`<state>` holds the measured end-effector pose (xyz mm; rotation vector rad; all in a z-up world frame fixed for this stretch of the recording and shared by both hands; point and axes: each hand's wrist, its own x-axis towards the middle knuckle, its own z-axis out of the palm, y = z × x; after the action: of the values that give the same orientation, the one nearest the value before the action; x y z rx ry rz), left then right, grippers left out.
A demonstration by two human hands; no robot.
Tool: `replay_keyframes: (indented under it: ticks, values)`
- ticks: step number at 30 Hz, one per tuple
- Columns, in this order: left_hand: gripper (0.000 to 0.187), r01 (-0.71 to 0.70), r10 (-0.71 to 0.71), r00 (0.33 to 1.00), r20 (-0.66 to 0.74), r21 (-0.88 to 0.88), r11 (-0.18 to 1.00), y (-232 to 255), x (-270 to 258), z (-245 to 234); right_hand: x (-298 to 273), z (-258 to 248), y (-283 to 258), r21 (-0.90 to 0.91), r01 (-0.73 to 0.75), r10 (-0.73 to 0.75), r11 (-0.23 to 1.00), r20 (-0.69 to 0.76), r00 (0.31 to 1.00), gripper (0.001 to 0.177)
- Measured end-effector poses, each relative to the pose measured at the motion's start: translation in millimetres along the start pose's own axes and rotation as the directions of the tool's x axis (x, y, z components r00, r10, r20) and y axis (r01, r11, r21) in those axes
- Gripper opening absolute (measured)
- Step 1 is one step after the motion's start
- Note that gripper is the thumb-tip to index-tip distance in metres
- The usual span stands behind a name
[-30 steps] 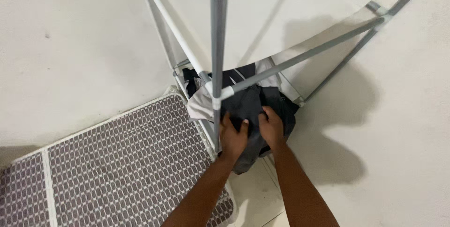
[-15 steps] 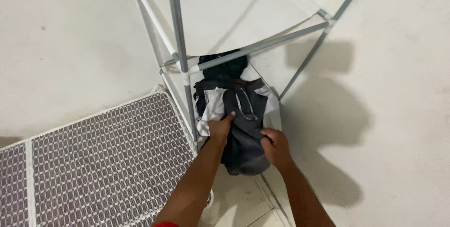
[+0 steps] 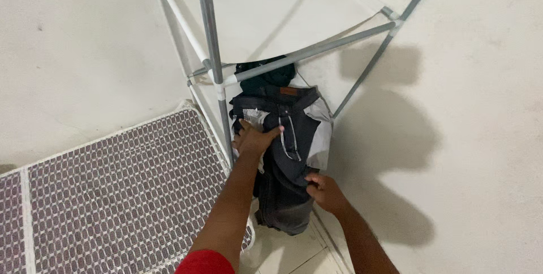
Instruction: The person organizes clothes by taking items from a shelf and placing them onto a table one at a time.
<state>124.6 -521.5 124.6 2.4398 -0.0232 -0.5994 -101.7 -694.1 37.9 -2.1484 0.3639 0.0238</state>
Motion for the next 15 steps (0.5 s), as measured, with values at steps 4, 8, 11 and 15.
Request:
replay_keyframes:
  ticks: [4, 8, 11, 15]
  values:
    - [0.069, -0.149, 0.154, 0.988, -0.015, 0.167, 0.975, -3.0, 19.2, 8.8, 7.9, 8.8, -8.4, -0.01, -0.208, 0.207, 0.978, 0.151, 0.967, 0.034]
    - [0.034, -0.341, 0.327, 0.939, -0.111, -0.15, 0.928, -0.2, 13.4, 23.1, 24.5, 13.3, -7.8, -0.074, -0.256, 0.267, 0.964, 0.254, 0.93, 0.053]
    - [0.017, -0.674, 0.594, 0.738, -0.32, -0.3, 0.675, -3.8, -6.1, 38.4, 30.9, 5.1, -11.5, 0.065, -0.39, 0.393, 0.919, -0.061, 0.917, 0.114]
    - [0.013, -0.936, 0.842, 0.296, -0.451, -0.312, 0.162, -6.6, -38.8, 54.2, 40.4, -14.7, 3.1, 0.119, 0.08, -0.047, 0.99, -0.259, 0.965, 0.146]
